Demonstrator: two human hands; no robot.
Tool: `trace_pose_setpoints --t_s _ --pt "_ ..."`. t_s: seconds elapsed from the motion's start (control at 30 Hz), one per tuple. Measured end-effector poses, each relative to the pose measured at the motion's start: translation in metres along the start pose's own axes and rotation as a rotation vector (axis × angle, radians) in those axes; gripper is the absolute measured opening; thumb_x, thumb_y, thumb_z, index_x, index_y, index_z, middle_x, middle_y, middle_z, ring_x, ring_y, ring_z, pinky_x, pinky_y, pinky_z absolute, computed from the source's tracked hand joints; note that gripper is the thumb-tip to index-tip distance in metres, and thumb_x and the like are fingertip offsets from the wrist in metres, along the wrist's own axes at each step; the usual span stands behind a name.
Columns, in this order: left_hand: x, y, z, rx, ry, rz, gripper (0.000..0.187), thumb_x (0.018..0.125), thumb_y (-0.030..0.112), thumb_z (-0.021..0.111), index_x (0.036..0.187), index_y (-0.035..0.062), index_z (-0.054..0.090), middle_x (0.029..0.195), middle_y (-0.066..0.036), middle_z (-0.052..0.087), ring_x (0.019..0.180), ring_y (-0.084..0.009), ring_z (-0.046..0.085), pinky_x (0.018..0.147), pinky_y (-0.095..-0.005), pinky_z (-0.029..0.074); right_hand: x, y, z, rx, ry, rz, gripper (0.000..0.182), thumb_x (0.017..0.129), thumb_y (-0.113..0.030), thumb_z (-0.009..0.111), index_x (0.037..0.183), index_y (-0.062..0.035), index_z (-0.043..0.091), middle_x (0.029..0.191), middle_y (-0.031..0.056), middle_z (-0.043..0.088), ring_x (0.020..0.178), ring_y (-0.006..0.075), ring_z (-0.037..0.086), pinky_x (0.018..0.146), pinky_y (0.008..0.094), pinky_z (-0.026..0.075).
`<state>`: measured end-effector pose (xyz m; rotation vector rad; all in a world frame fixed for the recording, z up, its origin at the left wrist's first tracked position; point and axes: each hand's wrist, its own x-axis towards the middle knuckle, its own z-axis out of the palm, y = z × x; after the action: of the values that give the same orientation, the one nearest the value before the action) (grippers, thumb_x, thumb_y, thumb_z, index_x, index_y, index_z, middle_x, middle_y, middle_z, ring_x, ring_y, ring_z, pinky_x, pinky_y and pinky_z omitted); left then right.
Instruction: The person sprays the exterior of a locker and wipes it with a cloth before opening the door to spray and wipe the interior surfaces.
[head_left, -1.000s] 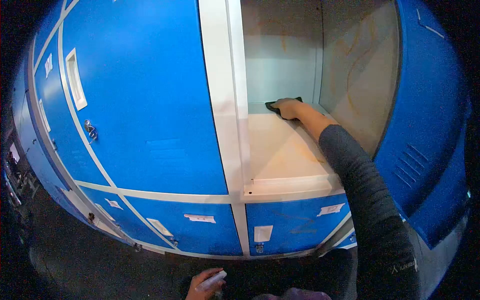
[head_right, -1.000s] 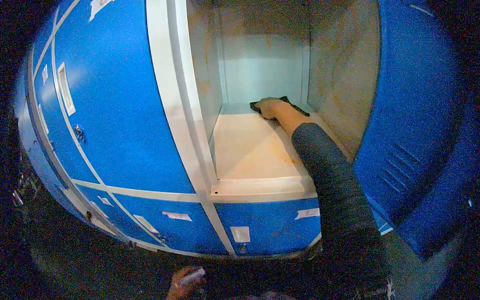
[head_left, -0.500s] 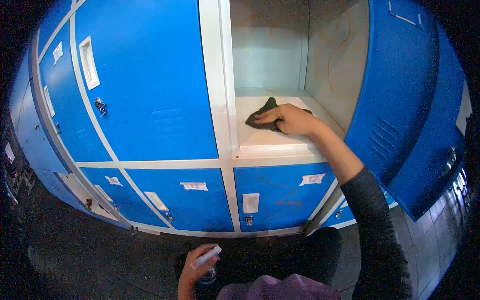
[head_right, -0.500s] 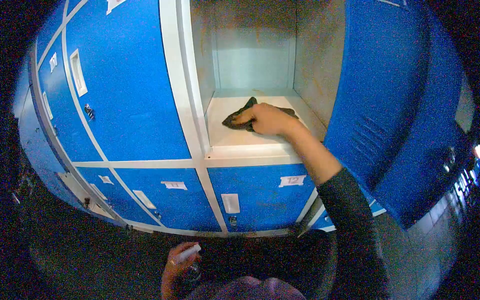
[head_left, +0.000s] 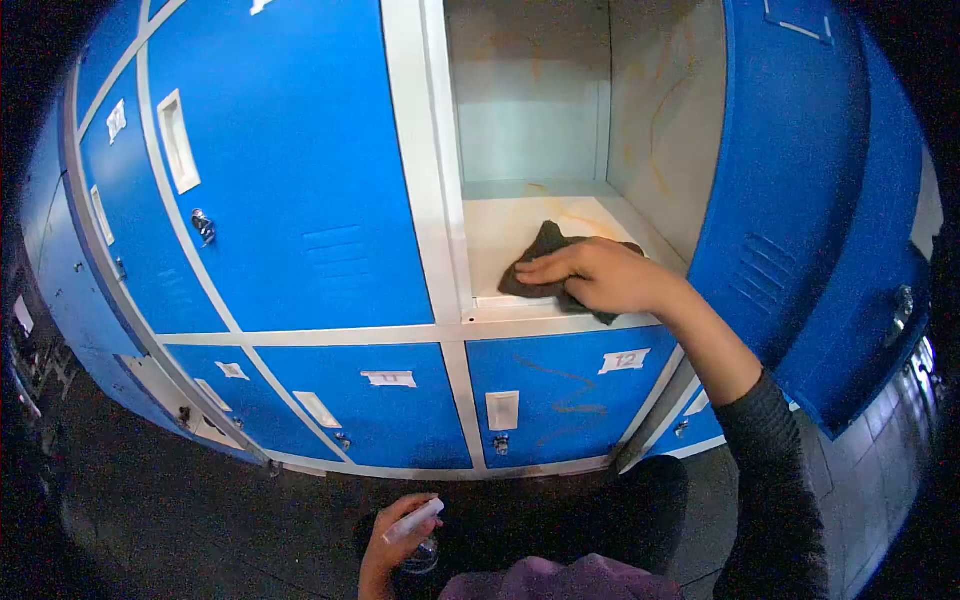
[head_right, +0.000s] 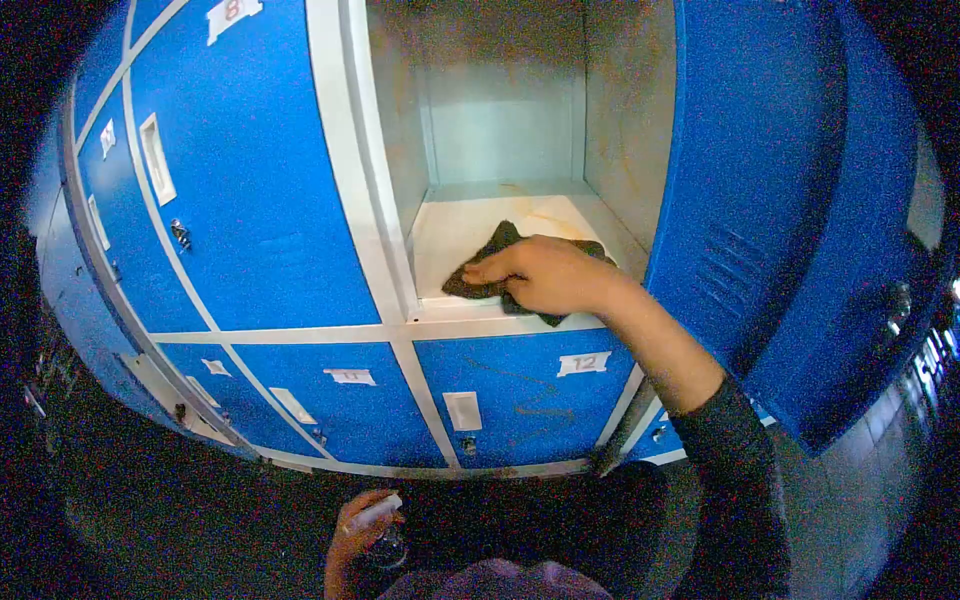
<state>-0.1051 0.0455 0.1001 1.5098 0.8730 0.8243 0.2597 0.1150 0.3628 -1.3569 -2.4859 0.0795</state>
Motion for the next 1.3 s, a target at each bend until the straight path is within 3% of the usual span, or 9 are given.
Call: trace_pose_setpoints --t_s 0.23,0.47,0.53,0.63,0.8,0.97,1.07,1.17,1.3 --pt "0.006 0.014 0.005 0.115 -0.057 -0.042 0.038 0.081 0.008 0.064 0.116 0.0006 0.054 0.099 -0.013 0.065 0.083 -0.0176 0.065 0.073 -0.0295 0.052 0.06 0.015 0.003 -0.169 -0.158 0.32 0.051 0.084 -0.012 0.041 0.135 -0.0116 0.039 0.135 0.0142 0.044 0.122 0.0305 0.043 0.104 0.0377 0.032" --pt "0.005 0.012 0.001 -0.005 -0.003 -0.165 0.037 0.081 0.014 0.065 0.115 0.001 0.056 0.098 -0.01 0.064 0.085 -0.0163 0.063 0.074 -0.0277 0.05 0.133 0.108 0.011 -0.202 -0.254 0.469 0.05 0.093 -0.029 0.03 0.139 -0.01 0.028 0.145 0.0125 0.027 0.13 0.0306 0.032 0.106 0.0404 0.028" --pt "0.007 0.023 0.006 -0.078 0.051 -0.263 0.035 0.082 0.019 0.066 0.111 0.0014 0.058 0.096 -0.007 0.064 0.083 -0.0142 0.061 0.071 -0.0254 0.049 0.152 0.132 0.01 -0.272 -0.299 0.547 0.05 0.093 -0.031 0.031 0.139 -0.0111 0.029 0.144 0.0119 0.029 0.129 0.0307 0.033 0.106 0.0404 0.029" --pt "0.015 0.023 0.006 0.03 0.034 -0.157 0.044 0.089 0.035 0.053 0.119 0.0023 0.055 0.093 -0.007 0.064 0.07 -0.0132 0.058 0.062 -0.0252 0.046 0.165 0.158 0.01 -0.331 -0.254 0.58 0.052 0.09 -0.03 0.037 0.135 -0.0064 0.034 0.137 0.0147 0.04 0.123 0.0335 0.042 0.1 0.043 0.036" --pt "0.024 0.02 0.005 0.12 0.092 -0.015 0.037 0.091 0.027 0.051 0.117 0.0008 0.055 0.093 -0.008 0.063 0.072 -0.0145 0.06 0.063 -0.0256 0.047 0.181 0.202 0.015 -0.527 -0.085 0.677 0.05 0.088 -0.031 0.041 0.133 -0.0086 0.04 0.134 0.0135 0.045 0.121 0.0323 0.045 0.099 0.0453 0.038" --pt "0.03 0.033 0.003 -0.047 0.086 -0.333 0.031 0.09 0.017 0.053 0.115 0.0001 0.057 0.1 -0.009 0.062 0.076 -0.0156 0.061 0.067 -0.0261 0.048 0.181 0.21 0.009 -0.356 -0.209 0.58 0.048 0.092 -0.032 0.036 0.135 -0.0096 0.036 0.137 0.0155 0.04 0.125 0.0332 0.038 0.102 0.0431 0.032" --pt "0.028 0.018 0.003 0.184 0.027 -0.094 0.031 0.089 0.015 0.054 0.116 0.0019 0.057 0.098 -0.008 0.062 0.076 -0.0121 0.059 0.065 -0.0248 0.047 0.166 0.182 0.0 -0.229 -0.248 0.533 0.049 0.093 -0.03 0.038 0.138 -0.0116 0.033 0.137 0.0179 0.039 0.125 0.0342 0.037 0.102 0.0427 0.031" --pt "0.025 0.013 0.007 0.044 0.046 -0.213 0.031 0.088 0.017 0.056 0.117 0.0056 0.057 0.097 -0.007 0.062 0.077 -0.0107 0.057 0.062 -0.0242 0.046 0.148 0.157 0.0 -0.113 -0.243 0.454 0.047 0.094 -0.026 0.039 0.14 -0.0146 0.031 0.139 0.0172 0.037 0.127 0.033 0.037 0.103 0.0405 0.03" --pt "0.023 0.006 0.003 0.087 0.057 -0.219 0.032 0.082 0.016 0.065 0.109 0.0014 0.059 0.095 -0.009 0.065 0.081 -0.0146 0.062 0.071 -0.0262 0.05 0.129 0.133 0.003 -0.054 -0.263 0.374 0.047 0.095 -0.02 0.04 0.14 -0.0163 0.03 0.141 0.0139 0.036 0.129 0.0312 0.035 0.105 0.0378 0.028"
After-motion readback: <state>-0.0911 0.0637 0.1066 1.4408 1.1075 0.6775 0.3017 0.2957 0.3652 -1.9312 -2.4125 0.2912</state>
